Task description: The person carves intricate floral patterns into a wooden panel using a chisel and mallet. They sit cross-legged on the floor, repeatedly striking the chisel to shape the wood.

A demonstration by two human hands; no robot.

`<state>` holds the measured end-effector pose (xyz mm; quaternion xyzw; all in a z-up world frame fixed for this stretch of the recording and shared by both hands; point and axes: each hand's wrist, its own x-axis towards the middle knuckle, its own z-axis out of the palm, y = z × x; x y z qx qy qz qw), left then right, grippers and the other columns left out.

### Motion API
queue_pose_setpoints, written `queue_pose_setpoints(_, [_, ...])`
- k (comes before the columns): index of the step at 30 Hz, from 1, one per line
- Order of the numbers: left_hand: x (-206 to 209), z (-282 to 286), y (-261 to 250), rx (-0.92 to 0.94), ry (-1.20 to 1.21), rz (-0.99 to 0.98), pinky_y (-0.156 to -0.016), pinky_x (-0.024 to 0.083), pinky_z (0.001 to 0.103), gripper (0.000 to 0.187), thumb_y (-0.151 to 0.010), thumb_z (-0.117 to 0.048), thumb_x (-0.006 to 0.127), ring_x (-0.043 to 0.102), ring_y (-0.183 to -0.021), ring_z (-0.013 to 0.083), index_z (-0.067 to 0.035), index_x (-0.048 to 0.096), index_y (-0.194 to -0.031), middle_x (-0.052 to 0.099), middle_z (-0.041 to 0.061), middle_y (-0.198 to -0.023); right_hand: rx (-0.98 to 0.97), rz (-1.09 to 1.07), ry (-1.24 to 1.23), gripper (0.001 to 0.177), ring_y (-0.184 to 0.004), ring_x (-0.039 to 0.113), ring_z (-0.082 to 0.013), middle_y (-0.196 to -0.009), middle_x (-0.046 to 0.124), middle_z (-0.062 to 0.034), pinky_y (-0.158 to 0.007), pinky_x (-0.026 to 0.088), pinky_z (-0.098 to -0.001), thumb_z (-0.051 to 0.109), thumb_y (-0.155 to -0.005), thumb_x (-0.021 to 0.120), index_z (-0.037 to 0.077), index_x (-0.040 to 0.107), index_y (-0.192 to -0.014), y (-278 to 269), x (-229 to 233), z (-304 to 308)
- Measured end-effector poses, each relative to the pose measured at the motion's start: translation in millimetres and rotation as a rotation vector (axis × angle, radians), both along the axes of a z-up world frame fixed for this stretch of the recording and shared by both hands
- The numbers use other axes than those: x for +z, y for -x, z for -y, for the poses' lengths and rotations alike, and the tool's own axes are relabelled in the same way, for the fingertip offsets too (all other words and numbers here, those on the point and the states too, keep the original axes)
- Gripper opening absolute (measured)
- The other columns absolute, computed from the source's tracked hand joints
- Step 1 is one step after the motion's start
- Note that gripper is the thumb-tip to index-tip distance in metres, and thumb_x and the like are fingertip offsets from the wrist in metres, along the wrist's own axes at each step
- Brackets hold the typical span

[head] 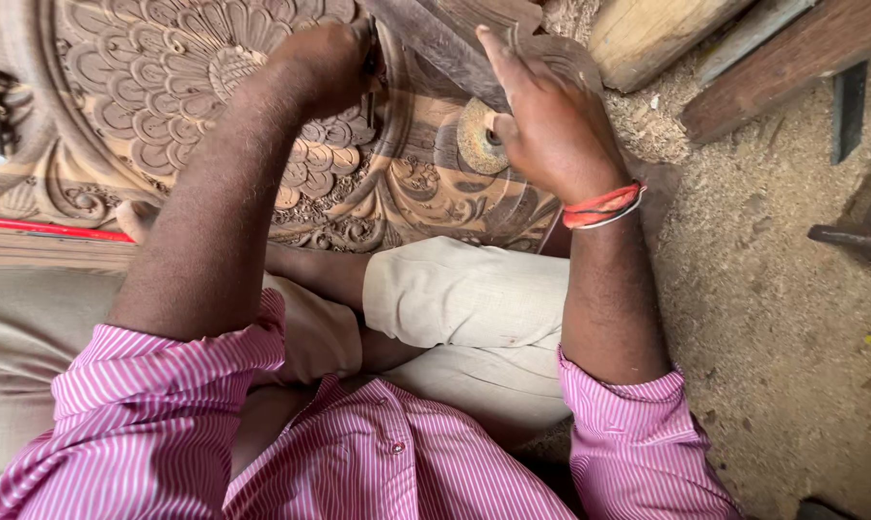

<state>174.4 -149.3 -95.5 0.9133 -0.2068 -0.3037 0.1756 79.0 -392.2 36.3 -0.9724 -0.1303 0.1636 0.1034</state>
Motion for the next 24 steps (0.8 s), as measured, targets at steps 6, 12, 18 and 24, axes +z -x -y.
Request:
queue_pose_setpoints(6, [-14, 4, 18, 0.159, 0.101, 0.092, -0.065, 0.062, 0.036, 0.040, -0.101, -0.011, 0.059, 0.070, -0.078, 0.0223, -0.001, 0.048, -0.138, 0.069, 0.017, -0.093, 0.055, 0.073, -0.114, 0.085, -0.129, 0.061, -0.0376, -0.147, 0.057, -0.0220, -0.104, 0.051, -0.0469, 0.015, -0.095, 0.076, 0.009, 0.025, -0.164, 4, -13, 10])
queue_pose_setpoints(12, [-22, 8, 25, 0.163, 0.105, 0.203, -0.067, 0.060, 0.036, 0.035, -0.109, -0.024, 0.062, 0.070, -0.079, 0.0224, 0.001, 0.053, -0.133, 0.071, 0.017, -0.094, 0.060, 0.139, -0.090, 0.085, -0.122, 0.064, -0.0373, -0.140, 0.062, -0.0223, -0.095, 0.055, -0.0468, 0.014, -0.094, 0.077, 0.011, 0.027, -0.163, 5, -11, 9])
queue_pose_setpoints(18, [-22, 15, 28, 0.198, 0.059, 0.147, -0.060, 0.063, 0.035, 0.031, -0.107, -0.017, 0.063, 0.071, -0.075, 0.0211, -0.001, 0.056, -0.132, 0.071, 0.018, -0.097, -0.015, 0.125, -0.100, 0.078, -0.102, 0.072, -0.0343, -0.124, 0.068, -0.0197, -0.090, 0.059, -0.0442, 0.009, -0.099, 0.071, 0.011, 0.029, -0.164, 7, -6, 20])
queue_pose_setpoints(24, [-23, 16, 25, 0.110, -0.002, 0.233, -0.060, 0.062, 0.034, 0.040, -0.101, -0.024, 0.071, 0.070, -0.074, 0.0222, 0.003, 0.057, -0.126, 0.071, 0.019, -0.094, -0.024, 0.446, -0.286, 0.051, -0.102, 0.072, -0.0389, -0.114, 0.071, -0.0209, -0.087, 0.059, -0.0458, 0.012, -0.101, 0.078, 0.010, 0.048, -0.143, -3, -14, 4])
